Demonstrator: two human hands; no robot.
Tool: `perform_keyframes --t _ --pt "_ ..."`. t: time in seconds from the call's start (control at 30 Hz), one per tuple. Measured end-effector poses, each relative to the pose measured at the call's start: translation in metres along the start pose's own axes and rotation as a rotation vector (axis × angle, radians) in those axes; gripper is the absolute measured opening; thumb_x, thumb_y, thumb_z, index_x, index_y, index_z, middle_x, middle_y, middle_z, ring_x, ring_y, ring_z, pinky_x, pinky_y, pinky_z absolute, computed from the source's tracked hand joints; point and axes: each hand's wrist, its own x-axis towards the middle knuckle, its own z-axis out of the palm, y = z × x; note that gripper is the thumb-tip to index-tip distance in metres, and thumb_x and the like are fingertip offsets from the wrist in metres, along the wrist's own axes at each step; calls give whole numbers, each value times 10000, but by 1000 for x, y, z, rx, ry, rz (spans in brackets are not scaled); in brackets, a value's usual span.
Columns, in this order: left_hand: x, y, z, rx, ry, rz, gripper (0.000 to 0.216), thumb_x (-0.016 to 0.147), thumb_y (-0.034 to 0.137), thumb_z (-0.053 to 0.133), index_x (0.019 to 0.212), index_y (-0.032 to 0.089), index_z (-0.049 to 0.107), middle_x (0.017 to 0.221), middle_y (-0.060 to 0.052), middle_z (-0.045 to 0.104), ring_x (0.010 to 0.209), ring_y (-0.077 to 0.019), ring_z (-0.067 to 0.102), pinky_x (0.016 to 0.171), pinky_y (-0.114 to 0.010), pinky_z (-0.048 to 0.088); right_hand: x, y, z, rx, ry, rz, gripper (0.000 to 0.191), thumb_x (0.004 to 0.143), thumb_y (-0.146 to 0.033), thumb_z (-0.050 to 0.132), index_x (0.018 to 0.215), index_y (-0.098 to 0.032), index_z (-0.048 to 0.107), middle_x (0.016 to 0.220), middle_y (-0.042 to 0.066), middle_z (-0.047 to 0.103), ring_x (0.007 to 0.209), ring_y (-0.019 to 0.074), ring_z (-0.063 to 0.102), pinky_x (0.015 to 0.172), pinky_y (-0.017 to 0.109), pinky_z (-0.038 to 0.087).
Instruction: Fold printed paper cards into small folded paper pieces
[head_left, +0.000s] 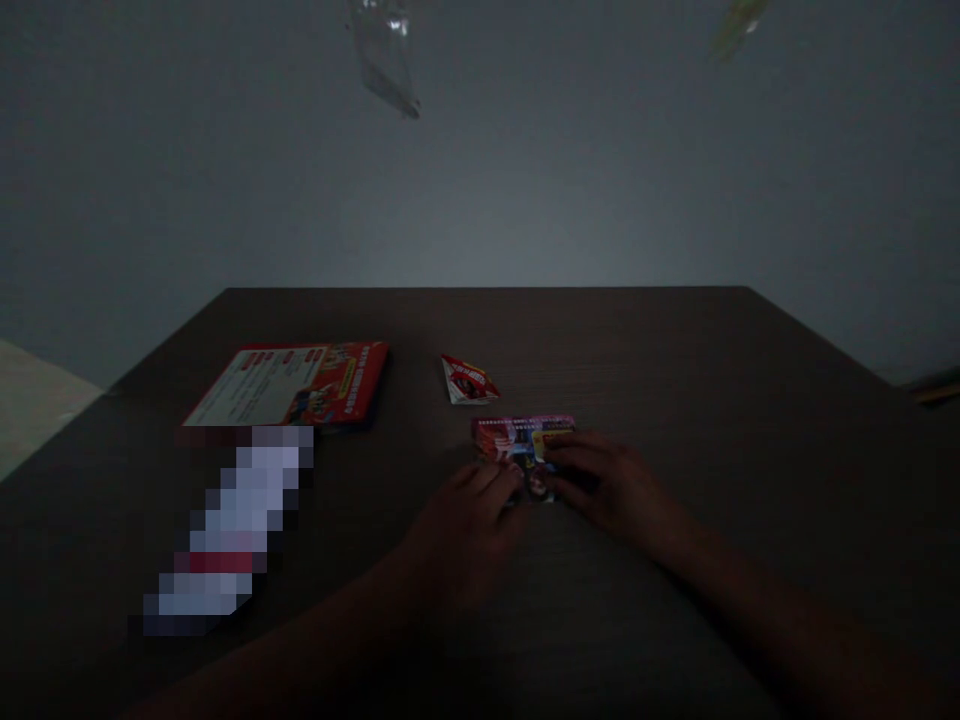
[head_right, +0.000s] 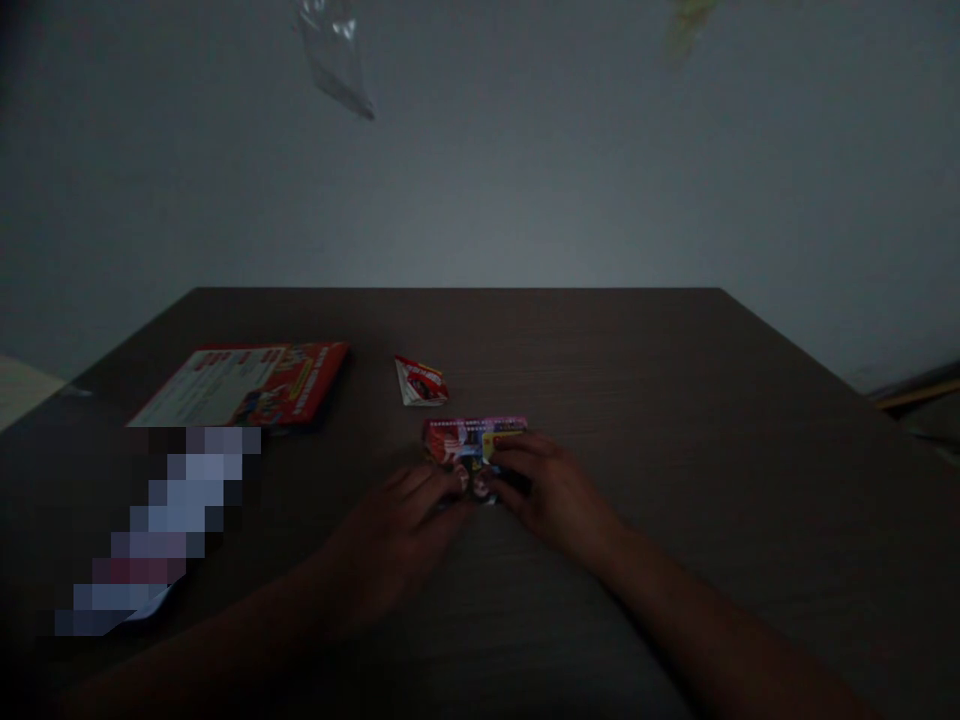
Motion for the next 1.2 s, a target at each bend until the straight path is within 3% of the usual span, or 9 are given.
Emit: perform_keyframes --t 0.13,0.6,0.73,1.0,1.2 --pt "-1 10 -2 36 -49 -8 330 880 164 460 1207 147 509 1173 -117 562 1075 -238 518 913 -385 438 -2 -2 2 -15 19 -15 188 822 -224 614 998 -199 674 1092 89 659 1014 209 608 895 366 494" --pt "1 12 -11 59 -148 -90 258 881 160 426 1074 123 592 1142 -115 566 1023 -234 523 846 -366 473 2 -7 7 82 -38 113 49 776 -224 667 813 -192 663 901 57 620 865 188 585 780 330 482" --pt "0 11 -19 44 -233 -138 270 848 119 428 1053 131 603 1054 -97 587 954 -221 537 802 -363 483 1 -5 7 98 -29 123 71 764 -227 678 831 -204 669 956 59 621 903 193 583 808 339 476" --pt "3 10 -41 39 -430 -271 204 789 143 454 820 115 654 916 -119 590 837 -235 556 710 -391 508 1 -4 7 90 -36 137 83 759 -235 684 837 -208 674 966 58 625 909 196 590 805 339 478" --pt "-1 10 -36 93 -347 -358 224 791 121 436 850 110 651 898 -133 598 809 -266 560 638 -421 514 1 -3 6 80 -54 152 94 756 -241 684 846 -215 671 985 61 622 924 206 588 812 358 482"
